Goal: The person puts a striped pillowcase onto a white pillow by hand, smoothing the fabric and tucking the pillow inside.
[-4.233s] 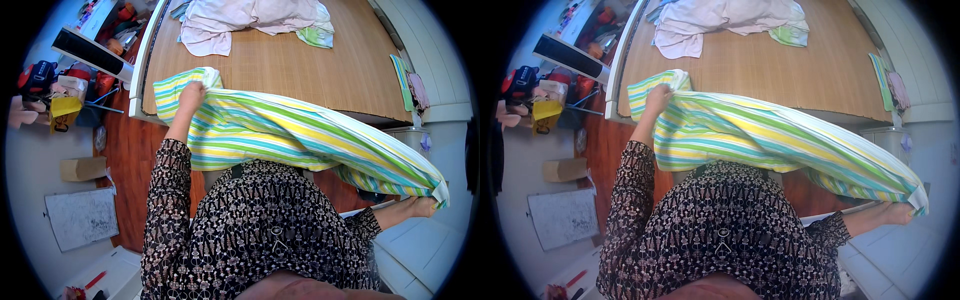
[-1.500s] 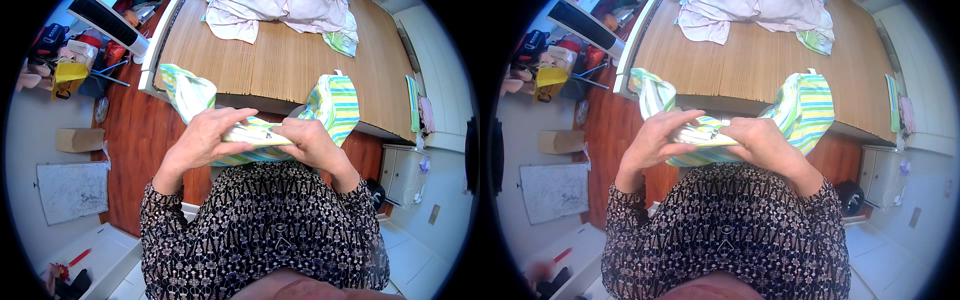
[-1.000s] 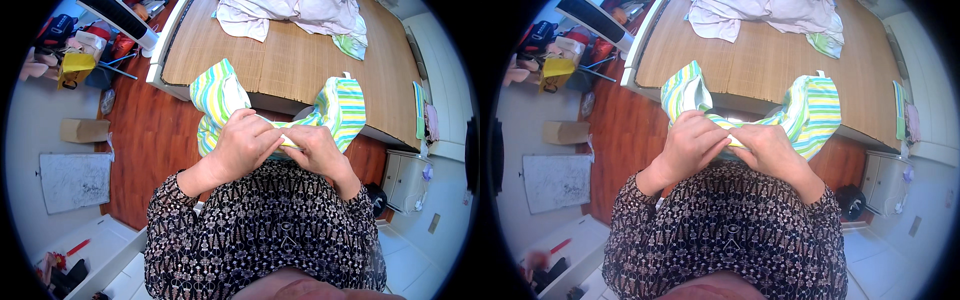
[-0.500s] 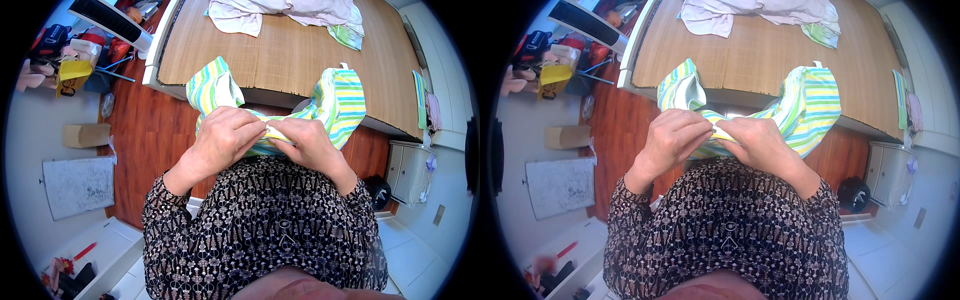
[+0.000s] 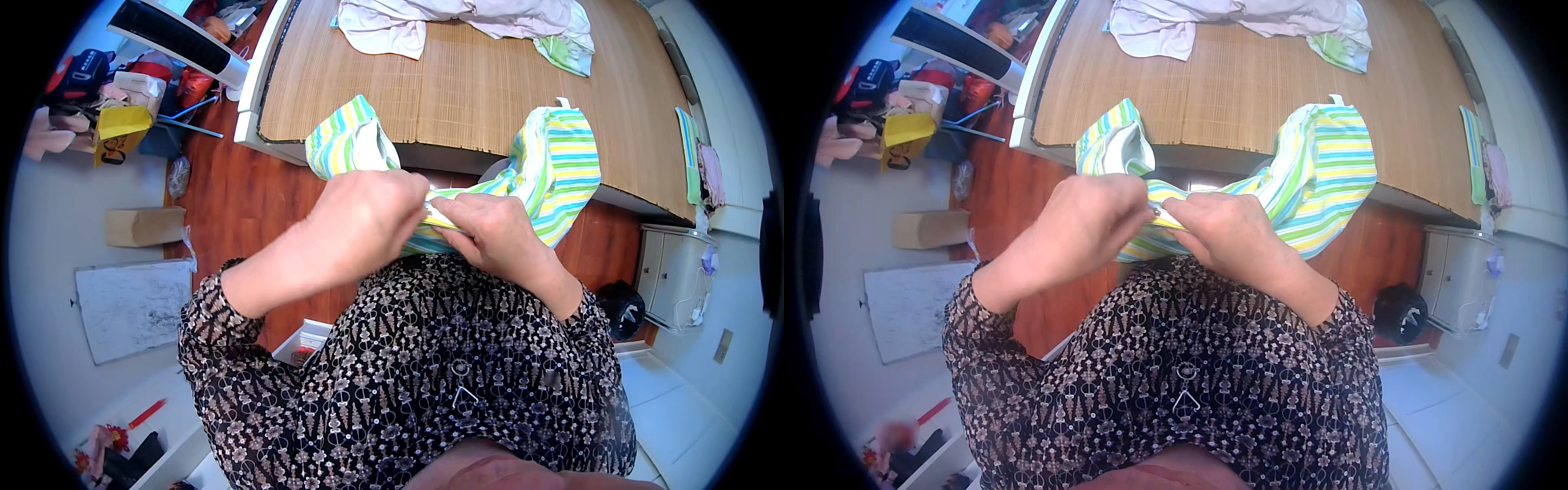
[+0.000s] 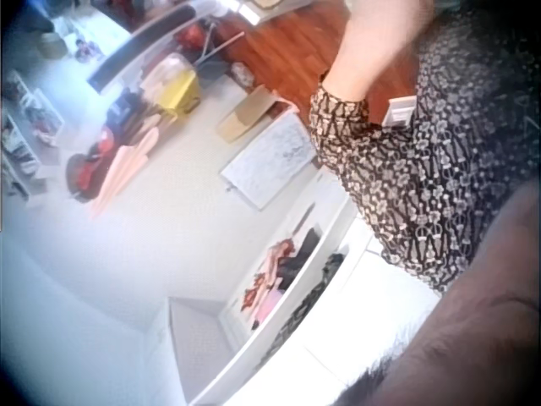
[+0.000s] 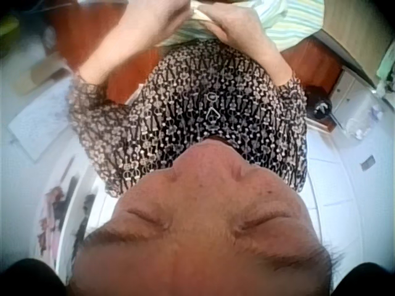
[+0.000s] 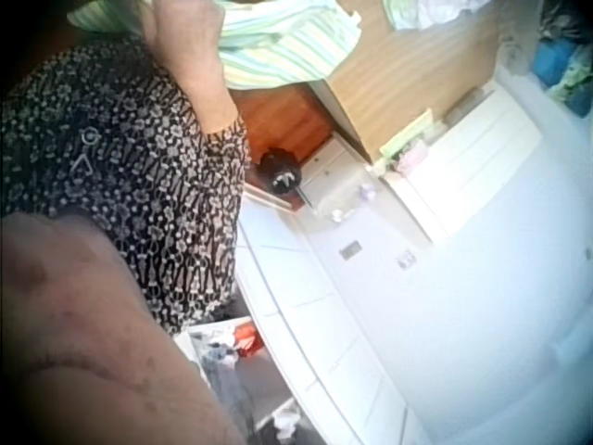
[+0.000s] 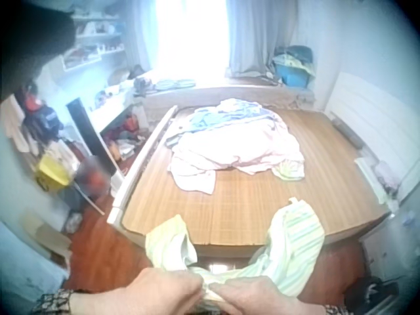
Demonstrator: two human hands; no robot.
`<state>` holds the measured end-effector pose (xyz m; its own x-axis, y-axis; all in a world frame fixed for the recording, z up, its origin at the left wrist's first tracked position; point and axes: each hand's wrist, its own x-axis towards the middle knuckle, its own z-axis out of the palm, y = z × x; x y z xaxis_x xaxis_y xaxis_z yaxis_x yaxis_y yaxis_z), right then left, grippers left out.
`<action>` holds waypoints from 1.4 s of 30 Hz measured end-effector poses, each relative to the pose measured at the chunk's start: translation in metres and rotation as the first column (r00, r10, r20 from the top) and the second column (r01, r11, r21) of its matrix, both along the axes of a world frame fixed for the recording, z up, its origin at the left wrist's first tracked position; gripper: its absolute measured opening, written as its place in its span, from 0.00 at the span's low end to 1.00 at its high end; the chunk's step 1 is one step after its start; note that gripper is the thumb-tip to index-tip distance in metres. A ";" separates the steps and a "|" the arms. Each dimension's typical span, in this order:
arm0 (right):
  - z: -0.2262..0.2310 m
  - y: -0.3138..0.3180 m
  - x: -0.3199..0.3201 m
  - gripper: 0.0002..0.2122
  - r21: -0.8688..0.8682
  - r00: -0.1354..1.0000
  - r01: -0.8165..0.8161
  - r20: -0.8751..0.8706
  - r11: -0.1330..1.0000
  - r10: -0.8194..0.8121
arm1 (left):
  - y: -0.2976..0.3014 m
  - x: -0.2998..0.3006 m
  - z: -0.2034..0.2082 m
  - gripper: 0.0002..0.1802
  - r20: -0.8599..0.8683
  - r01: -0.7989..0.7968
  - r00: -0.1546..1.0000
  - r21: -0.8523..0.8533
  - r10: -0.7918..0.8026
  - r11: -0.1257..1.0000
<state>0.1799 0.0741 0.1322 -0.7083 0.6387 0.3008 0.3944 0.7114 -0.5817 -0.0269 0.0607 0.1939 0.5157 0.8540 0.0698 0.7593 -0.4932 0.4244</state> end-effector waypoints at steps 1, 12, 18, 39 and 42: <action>-0.001 -0.001 0.000 0.09 -0.007 1.000 0.014 0.009 1.000 -0.014 | 0.008 -0.007 -0.002 0.05 0.086 -0.001 0.996 -0.108 0.010 0.994; 0.005 -0.012 0.001 0.06 -0.036 0.977 -0.154 0.144 0.987 0.158 | 0.050 -0.142 -0.040 0.09 -0.139 -0.457 0.888 -0.162 0.439 0.874; 0.003 -0.017 -0.001 0.05 -0.087 0.947 -0.243 0.196 0.966 0.256 | 0.049 -0.231 -0.084 0.09 -0.279 -0.634 0.759 -0.109 0.588 0.766; 0.002 -0.010 0.014 0.12 -0.175 0.933 -0.293 0.164 0.940 0.322 | -0.049 -0.272 -0.297 0.18 0.402 -0.257 -0.549 -0.915 0.732 0.310; -0.013 0.021 0.050 0.18 -0.254 0.886 -0.222 0.350 0.941 0.304 | -0.063 -0.201 -0.258 0.21 0.582 -0.590 -0.052 -0.674 0.812 0.446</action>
<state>0.2294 0.0950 0.1192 -0.8919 0.4305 -0.1387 0.4278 0.7035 -0.5674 -0.2279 -0.0024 -0.0645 -0.5864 0.7726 -0.2434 -0.0906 0.2360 0.9675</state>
